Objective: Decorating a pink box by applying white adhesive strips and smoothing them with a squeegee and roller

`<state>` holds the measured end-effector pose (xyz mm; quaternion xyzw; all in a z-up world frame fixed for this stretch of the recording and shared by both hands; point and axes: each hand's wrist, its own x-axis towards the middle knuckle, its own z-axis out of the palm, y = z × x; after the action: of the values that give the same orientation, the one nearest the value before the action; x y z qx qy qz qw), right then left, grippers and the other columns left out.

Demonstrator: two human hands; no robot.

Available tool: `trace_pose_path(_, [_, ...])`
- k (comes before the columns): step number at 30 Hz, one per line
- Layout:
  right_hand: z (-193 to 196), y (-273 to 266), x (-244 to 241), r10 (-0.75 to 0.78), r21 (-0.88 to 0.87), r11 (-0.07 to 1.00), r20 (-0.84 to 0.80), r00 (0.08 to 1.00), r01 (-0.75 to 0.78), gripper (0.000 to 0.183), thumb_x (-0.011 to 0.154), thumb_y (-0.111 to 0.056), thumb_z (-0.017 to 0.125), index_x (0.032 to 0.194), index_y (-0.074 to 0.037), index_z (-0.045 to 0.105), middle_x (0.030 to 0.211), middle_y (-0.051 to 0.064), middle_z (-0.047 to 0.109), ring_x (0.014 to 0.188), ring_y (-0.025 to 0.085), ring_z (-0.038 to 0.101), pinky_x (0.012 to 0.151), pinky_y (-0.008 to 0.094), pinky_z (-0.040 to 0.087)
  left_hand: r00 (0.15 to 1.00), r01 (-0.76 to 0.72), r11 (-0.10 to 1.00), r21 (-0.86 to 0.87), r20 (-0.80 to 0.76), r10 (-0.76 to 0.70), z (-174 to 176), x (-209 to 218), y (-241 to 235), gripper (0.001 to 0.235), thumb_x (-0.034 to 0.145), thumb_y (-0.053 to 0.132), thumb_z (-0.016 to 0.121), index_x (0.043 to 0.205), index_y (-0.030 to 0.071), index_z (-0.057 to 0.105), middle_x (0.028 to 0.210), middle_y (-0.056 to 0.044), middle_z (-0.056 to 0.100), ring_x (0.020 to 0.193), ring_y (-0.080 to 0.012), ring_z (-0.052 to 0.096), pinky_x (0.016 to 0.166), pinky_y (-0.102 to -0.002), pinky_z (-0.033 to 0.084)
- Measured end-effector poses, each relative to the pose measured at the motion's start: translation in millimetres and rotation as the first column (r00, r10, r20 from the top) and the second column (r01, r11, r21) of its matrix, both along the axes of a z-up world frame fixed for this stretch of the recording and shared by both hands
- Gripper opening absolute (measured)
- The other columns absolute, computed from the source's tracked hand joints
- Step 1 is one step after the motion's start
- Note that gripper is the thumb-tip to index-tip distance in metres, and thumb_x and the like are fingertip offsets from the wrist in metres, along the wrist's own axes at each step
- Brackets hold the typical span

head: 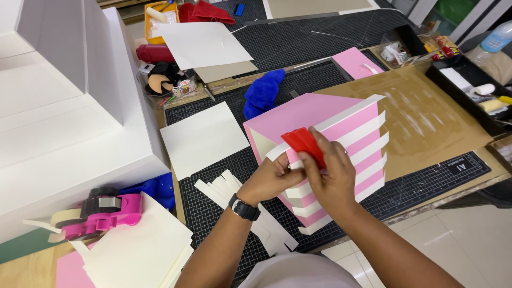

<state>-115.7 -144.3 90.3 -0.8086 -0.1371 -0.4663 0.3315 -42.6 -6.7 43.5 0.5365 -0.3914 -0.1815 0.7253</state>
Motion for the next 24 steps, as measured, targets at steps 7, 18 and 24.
trace_pose_path(7, [0.1,1.6,0.4,0.023,-0.005,1.0,0.0,1.0,-0.023,0.044,0.093,-0.004,0.076,0.133,0.003,0.062,0.104,0.019,0.071,0.087,0.039,0.07,0.073,0.046,0.054,1.0,0.005,1.0,-0.005,-0.01,-0.005,-21.3,11.2,0.4,0.046,0.09,0.0,0.067,0.136,-0.002,0.063,0.109,-0.013,0.076,0.095,-0.0137,0.068,0.082,-0.032,0.062])
trace_pose_path(18, [1.0,-2.8,1.0,0.041,0.003,0.999,0.0,0.999,-0.041,0.043,0.093,-0.004,0.076,0.133,0.002,0.062,0.11,0.02,0.071,0.093,0.041,0.071,0.077,0.048,0.054,0.999,0.019,0.999,-0.029,-0.036,-0.02,9.1,-8.3,5.4,0.034,0.091,-0.001,0.067,0.125,0.002,0.067,0.101,-0.006,0.075,0.09,-0.0082,0.066,0.078,-0.026,0.061])
trace_pose_path(24, [13.0,3.8,-5.3,0.06,0.096,0.994,-0.047,0.997,-0.055,0.043,0.096,-0.006,0.072,0.136,0.005,0.058,0.122,0.022,0.07,0.1,0.04,0.071,0.083,0.046,0.055,1.0,0.005,1.0,-0.025,-0.03,-0.006,-14.6,5.8,2.8,0.041,0.089,-0.002,0.069,0.13,0.0,0.068,0.107,-0.009,0.077,0.093,-0.0112,0.067,0.08,-0.031,0.063])
